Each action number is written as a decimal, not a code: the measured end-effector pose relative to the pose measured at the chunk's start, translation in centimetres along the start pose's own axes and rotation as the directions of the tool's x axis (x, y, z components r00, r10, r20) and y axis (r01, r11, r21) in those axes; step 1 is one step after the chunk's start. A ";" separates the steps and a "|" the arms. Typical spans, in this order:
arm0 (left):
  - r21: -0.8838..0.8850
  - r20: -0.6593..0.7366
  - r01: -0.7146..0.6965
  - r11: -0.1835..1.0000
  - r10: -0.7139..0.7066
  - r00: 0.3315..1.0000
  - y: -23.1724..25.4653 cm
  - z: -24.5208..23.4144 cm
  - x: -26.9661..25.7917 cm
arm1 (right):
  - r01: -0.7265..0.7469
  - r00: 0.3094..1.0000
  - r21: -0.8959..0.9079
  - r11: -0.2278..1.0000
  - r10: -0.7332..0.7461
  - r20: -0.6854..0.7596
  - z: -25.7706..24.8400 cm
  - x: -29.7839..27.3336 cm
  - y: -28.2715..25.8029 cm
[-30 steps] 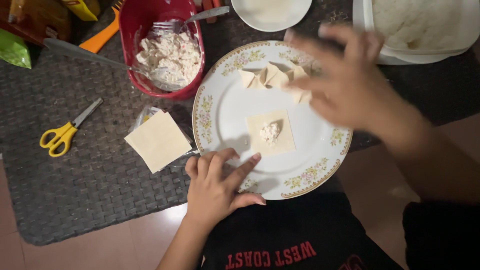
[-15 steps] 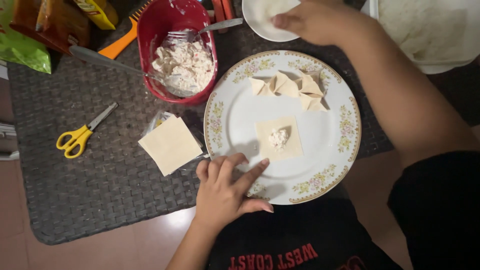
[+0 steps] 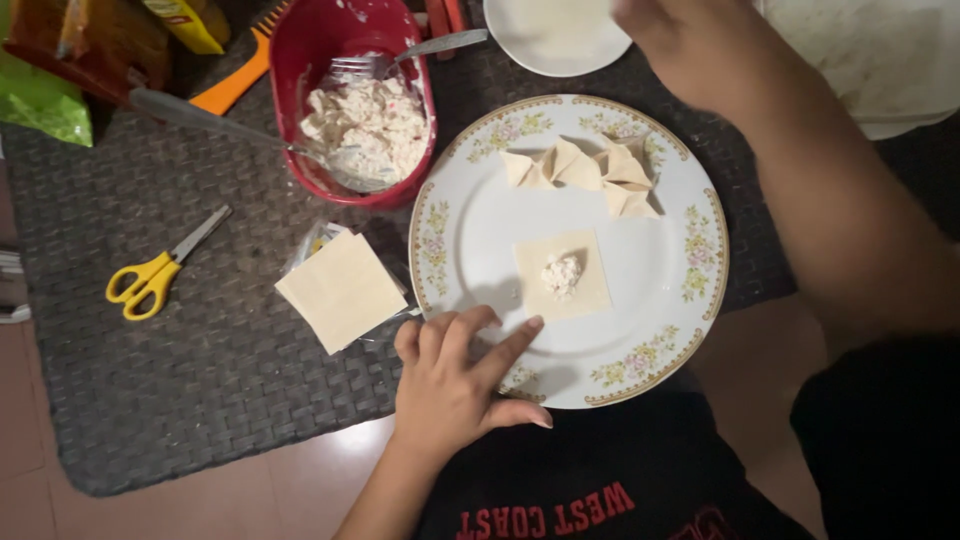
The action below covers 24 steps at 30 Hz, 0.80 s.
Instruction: Wrapping filling into dumpling skins to create star-shaped dumplings at a table.
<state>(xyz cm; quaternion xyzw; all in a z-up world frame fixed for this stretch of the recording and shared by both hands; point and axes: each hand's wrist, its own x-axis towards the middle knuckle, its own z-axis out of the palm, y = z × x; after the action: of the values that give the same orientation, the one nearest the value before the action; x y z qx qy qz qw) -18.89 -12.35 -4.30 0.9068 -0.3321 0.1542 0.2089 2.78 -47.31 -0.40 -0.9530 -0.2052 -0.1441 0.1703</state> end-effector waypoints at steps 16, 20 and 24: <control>0.015 -0.007 0.029 0.999 -0.029 1.000 0.2 0.0 0.2 | 0.089 0.986 -0.024 0.996 -0.085 0.140 -2.3 -15.1 -12.6; 0.018 -0.015 0.032 0.999 -0.032 0.999 0.2 0.0 0.2 | 0.124 0.982 -0.099 0.987 -0.108 0.156 -1.8 -15.5 -12.5; 0.016 -0.011 0.034 0.999 -0.034 0.999 0.4 -0.1 0.2 | 0.138 0.978 -0.079 0.987 -0.124 0.165 -2.9 -16.4 -13.3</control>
<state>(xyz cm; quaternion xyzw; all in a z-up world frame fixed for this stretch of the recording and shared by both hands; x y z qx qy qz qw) -18.97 -12.68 -4.04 0.9131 -0.3141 0.1583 0.2062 -18.01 -42.62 0.08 -0.9526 -0.2739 -0.0871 0.1002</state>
